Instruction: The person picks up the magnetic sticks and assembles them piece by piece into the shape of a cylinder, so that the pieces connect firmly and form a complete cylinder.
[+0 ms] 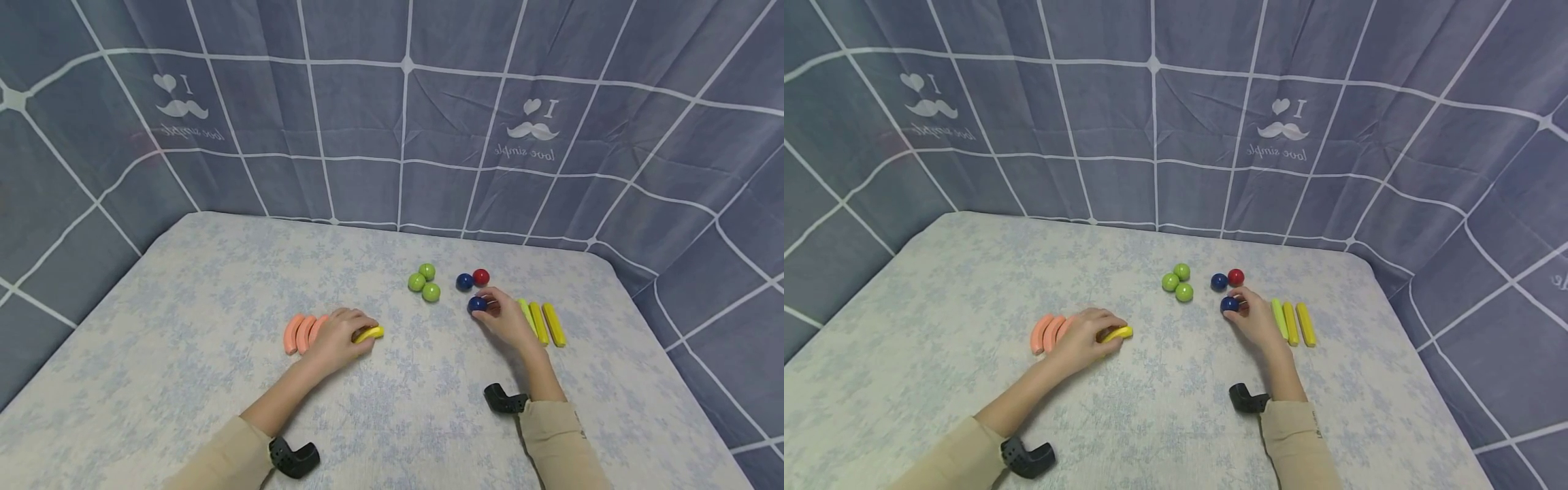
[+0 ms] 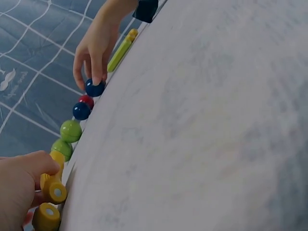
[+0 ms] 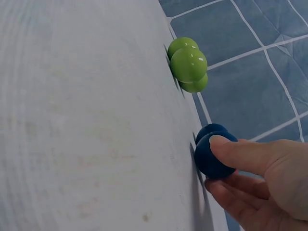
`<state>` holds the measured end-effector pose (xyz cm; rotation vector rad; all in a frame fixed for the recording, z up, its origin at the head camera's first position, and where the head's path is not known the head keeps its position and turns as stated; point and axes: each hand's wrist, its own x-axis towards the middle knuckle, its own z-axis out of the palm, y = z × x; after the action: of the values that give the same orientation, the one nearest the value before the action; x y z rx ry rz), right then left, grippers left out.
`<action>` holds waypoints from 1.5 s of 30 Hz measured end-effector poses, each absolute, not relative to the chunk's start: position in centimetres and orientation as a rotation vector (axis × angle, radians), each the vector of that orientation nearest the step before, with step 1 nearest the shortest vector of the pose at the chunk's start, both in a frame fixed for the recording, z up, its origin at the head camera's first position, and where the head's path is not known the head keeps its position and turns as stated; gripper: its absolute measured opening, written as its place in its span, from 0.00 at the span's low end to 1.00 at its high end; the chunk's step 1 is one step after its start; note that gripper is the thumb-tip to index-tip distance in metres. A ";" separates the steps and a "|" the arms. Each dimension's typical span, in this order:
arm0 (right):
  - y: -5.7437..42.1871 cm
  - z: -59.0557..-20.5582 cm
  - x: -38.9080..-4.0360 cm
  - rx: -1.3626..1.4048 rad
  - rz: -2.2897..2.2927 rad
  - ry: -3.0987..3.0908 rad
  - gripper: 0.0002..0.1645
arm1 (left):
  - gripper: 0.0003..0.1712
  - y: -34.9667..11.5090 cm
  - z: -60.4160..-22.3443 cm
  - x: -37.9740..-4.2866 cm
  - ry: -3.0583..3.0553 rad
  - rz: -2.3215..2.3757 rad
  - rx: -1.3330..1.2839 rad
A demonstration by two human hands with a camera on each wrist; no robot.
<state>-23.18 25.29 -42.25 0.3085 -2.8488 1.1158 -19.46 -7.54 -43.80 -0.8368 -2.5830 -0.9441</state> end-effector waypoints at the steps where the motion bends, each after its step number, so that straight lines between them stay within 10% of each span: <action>1: 25.2 -42.2 -23.2 0.315 1.121 -2.854 0.21 | 0.10 -7.4 -43.8 -19.4 -2.576 -0.979 -0.843; 45: 18.4 -43.3 -19.6 0.581 1.973 -2.709 0.24 | 0.13 -2.0 -43.7 -17.6 -2.577 -1.884 -0.533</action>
<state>-19.64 18.40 -43.34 0.5808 -2.7087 1.9729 -17.61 -2.03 -43.72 -0.5325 -2.5769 -1.8836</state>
